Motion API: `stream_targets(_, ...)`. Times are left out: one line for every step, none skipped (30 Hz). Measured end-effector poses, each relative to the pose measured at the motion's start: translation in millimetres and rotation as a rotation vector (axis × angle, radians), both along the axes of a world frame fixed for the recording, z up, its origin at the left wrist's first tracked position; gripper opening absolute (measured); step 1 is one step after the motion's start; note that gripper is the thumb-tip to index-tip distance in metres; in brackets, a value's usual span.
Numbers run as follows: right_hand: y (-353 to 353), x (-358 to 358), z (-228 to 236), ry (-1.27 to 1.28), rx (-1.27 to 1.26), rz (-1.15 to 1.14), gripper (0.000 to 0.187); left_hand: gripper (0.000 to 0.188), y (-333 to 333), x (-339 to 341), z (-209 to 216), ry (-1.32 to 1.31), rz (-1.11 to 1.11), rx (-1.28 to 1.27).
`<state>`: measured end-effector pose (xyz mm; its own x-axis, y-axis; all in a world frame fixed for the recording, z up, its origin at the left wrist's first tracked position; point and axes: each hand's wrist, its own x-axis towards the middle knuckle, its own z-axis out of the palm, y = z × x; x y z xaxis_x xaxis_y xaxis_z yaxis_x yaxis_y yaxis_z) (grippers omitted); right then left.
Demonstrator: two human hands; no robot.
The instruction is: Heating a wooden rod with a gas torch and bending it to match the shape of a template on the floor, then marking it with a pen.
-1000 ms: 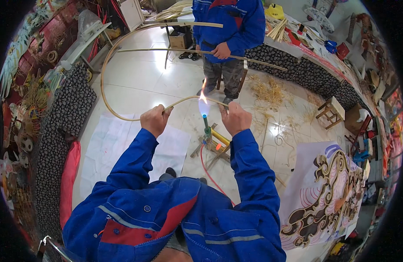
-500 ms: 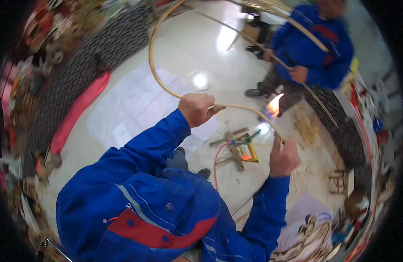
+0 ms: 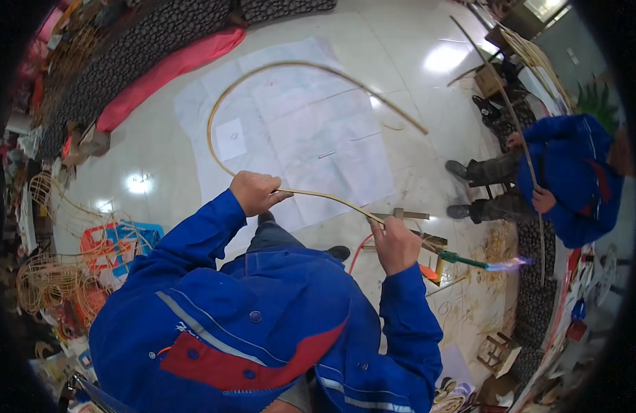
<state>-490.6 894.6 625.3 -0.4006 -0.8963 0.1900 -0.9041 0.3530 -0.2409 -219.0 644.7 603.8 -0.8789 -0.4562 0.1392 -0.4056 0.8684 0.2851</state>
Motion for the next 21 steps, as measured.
stream_targets(-20,14,-8,-0.014,0.058,0.018,0.037,0.047,-12,22,-8,-0.004,0.009,0.013)
stream_targets(-43,30,-15,-0.038,0.031,0.053,0.041,0.047,-25,47,-15,-0.051,0.045,0.055)
stream_targets(-63,48,-27,-0.042,0.048,0.055,0.041,0.047,-36,72,-21,-0.098,0.078,0.102)
stream_targets(-84,62,-41,-0.069,0.065,0.102,0.043,0.047,-53,93,-23,-0.133,0.109,0.160)
stream_targets(-102,74,-52,-0.097,0.082,0.146,0.044,0.047,-67,110,-25,-0.131,0.104,0.175)
stream_targets(-124,90,-58,-0.100,0.091,0.146,0.044,0.047,-83,129,-27,-0.209,0.114,0.169)
stream_targets(-145,105,-64,-0.144,0.144,0.146,0.046,0.048,-100,145,-30,-0.288,0.121,0.160)
stream_targets(-165,117,-69,-0.189,0.196,0.145,0.048,0.049,-121,157,-37,-0.289,0.127,0.142)
stream_targets(-183,131,-72,-0.197,0.200,0.140,0.048,0.049,-142,166,-35,-0.298,0.121,0.147)
stream_targets(-201,143,-74,-0.220,0.198,0.122,0.049,0.049,-162,174,-31,-0.319,0.113,0.152)
stream_targets(-214,153,-76,-0.243,0.195,0.102,0.049,0.049,-180,181,-28,-0.340,0.103,0.156)
stream_targets(-226,161,-76,-0.246,0.198,0.102,0.049,0.050,-194,190,-27,-0.334,0.086,0.119)
stream_targets(-236,168,-75,-0.248,0.220,0.128,0.048,0.050,-212,194,-27,-0.336,0.085,0.121)
stream_targets(-246,173,-75,-0.249,0.243,0.154,0.048,0.051,-234,195,-27,-0.387,0.032,0.099)
stream_targets(-256,177,-76,-0.255,0.246,0.151,0.048,0.052,-255,194,-20,-0.442,-0.023,0.077)
stream_targets(-265,177,-77,-0.371,0.305,0.181,0.047,0.050,-277,186,-9,-0.377,-0.085,0.035)
stream_targets(-274,177,-78,-0.487,0.363,0.214,0.046,0.048,-299,179,-2,-0.349,-0.129,-0.007)
stream_targets(-284,180,-78,-0.490,0.370,0.205,0.046,0.040,-320,163,16,-0.222,-0.183,-0.106)
stream_targets(-298,181,-75,-0.772,0.356,0.181,0.045,0.037,-344,151,27,0.109,-0.233,-0.316)
stream_targets(-316,180,-74,-1.052,0.331,0.154,0.045,0.038,-355,137,43,0.231,-0.089,-0.352)
stream_targets(-331,180,-82,-1.048,0.326,0.149,0.045,0.041,-363,124,51,0.355,0.055,-0.382)
